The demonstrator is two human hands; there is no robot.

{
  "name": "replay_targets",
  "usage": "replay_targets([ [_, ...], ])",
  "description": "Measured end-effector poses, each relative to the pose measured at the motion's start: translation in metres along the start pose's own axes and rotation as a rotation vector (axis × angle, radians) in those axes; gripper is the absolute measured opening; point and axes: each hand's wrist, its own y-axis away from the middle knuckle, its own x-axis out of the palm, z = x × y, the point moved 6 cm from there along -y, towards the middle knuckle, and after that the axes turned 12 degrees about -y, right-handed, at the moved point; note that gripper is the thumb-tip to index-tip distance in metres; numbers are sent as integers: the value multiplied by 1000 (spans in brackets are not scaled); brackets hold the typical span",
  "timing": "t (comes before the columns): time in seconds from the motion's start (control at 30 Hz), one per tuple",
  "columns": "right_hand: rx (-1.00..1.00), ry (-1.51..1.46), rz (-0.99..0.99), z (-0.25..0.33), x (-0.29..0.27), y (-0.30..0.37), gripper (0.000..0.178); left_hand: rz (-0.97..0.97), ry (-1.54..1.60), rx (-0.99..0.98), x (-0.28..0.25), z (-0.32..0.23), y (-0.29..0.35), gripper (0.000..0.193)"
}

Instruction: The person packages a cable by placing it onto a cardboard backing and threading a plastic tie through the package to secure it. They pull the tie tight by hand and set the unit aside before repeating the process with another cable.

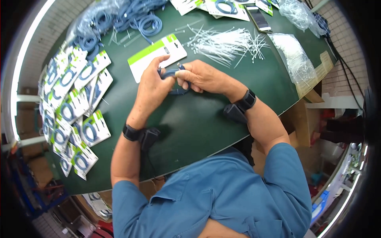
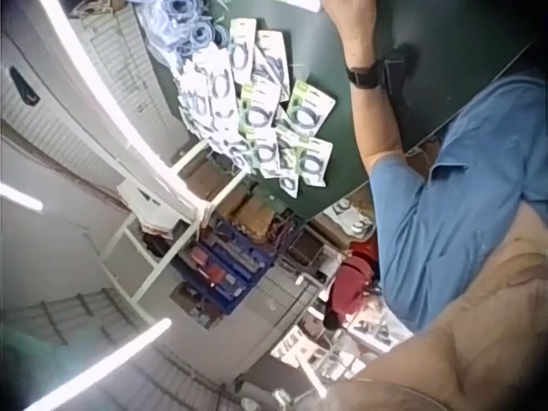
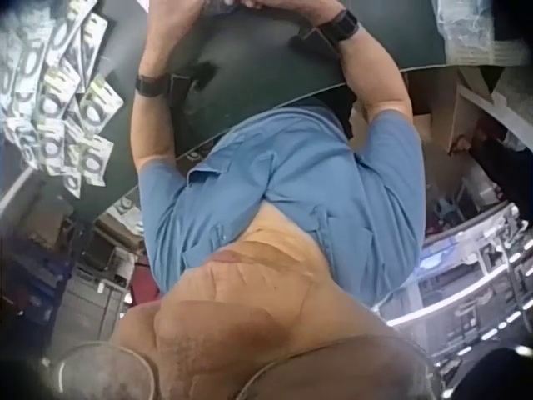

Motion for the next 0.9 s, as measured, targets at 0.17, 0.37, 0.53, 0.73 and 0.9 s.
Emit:
replay_targets([
  [0.17, -80, -108, -121, 5, -19, 5, 39, -496, -80, 334, -44, -43, 21, 70],
  [0.37, -230, -398, -125, 13, -27, 10, 40, -366, -142, 385, -21, -74, 52, 90],
  [0.53, -254, -511, -126, 13, -20, 11, 39, -363, -252, 434, 22, -82, 42, 84],
  [0.73, -226, -459, -133, 24, -26, 18, 28, -401, -255, 578, 12, -81, 41, 74],
  [0.9, -306, -423, -124, 32, -23, 14, 39, -432, -217, 590, 2, -73, 49, 47],
])
